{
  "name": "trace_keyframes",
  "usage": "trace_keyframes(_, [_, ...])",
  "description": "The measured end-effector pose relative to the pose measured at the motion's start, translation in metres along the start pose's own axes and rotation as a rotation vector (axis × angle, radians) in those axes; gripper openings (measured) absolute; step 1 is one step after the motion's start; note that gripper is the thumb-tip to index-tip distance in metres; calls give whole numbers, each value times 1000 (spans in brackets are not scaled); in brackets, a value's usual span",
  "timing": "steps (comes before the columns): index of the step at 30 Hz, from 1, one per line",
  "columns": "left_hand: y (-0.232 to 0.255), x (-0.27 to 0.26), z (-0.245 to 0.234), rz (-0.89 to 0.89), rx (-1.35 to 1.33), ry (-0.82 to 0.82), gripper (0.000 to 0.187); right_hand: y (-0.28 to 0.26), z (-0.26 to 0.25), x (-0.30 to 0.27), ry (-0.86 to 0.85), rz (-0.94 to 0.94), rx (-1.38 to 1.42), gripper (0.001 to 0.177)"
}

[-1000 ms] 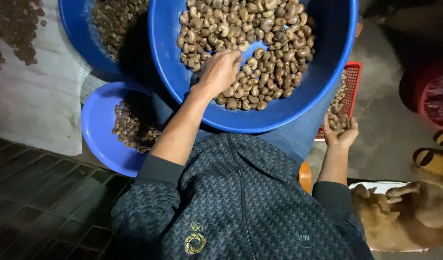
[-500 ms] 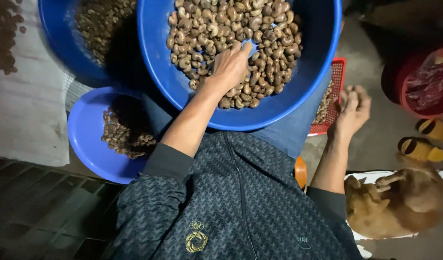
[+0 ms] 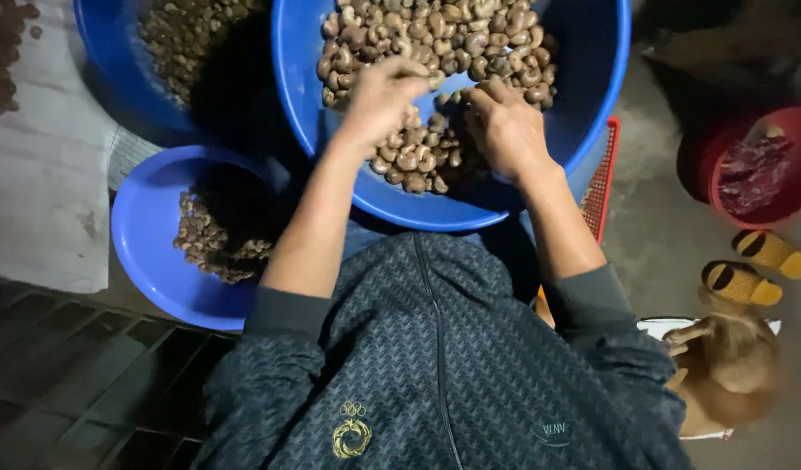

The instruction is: Sorting through a large quantity of nuts in a blue bowl by hand, likely to remove defects or grade them.

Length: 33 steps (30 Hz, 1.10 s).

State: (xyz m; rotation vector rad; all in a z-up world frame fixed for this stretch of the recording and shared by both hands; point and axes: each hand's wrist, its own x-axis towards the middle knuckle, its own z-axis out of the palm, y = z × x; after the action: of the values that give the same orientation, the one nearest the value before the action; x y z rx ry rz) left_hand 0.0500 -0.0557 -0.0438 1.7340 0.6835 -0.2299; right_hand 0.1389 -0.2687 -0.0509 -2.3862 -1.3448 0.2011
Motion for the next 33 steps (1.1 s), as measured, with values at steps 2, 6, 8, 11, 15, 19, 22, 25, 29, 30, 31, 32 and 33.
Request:
trace_keyframes(2, [-25,-4,-24,150,-743,-17,23,13,34,3,-36,-34,-170,34])
trace_keyframes(6, [-23,-22,-50,99,-892,48,19,10,43,10,19,-22,-259,27])
trace_keyframes(8, [-17,-18,-45,1,-695,155,30,9,39,8,-28,-14,-212,27])
trace_keyframes(11, [-41,5,-22,103,-417,72,21,7,36,5,-59,44,-200,38])
trace_keyframes(15, [-32,-4,-3,-59,226,-33,13,9,30,-2,-35,138,-161,33])
trace_keyframes(19, [-54,-3,13,83,515,-22,15,6,17,-6,-59,306,-74,22])
trace_keyframes(22, [-47,-6,13,36,562,-99,30,1,10,-3,-56,353,-22,19])
trace_keyframes(25, [-38,-9,10,-41,586,-179,52,3,14,5,13,232,-100,22])
trace_keyframes(29, [-37,-10,12,6,578,-100,38,15,35,16,-28,140,-169,37])
trace_keyframes(30, [-30,-9,14,8,584,-101,38,19,42,17,-24,143,-167,37])
trace_keyframes(31, [-24,-10,16,23,578,-123,35,22,49,17,-26,157,-183,31])
trace_keyframes(32, [-18,-11,17,38,572,-145,32,24,56,18,-28,171,-199,26])
trace_keyframes(33, [-21,-7,25,33,574,-139,32,26,62,19,-28,164,-194,26])
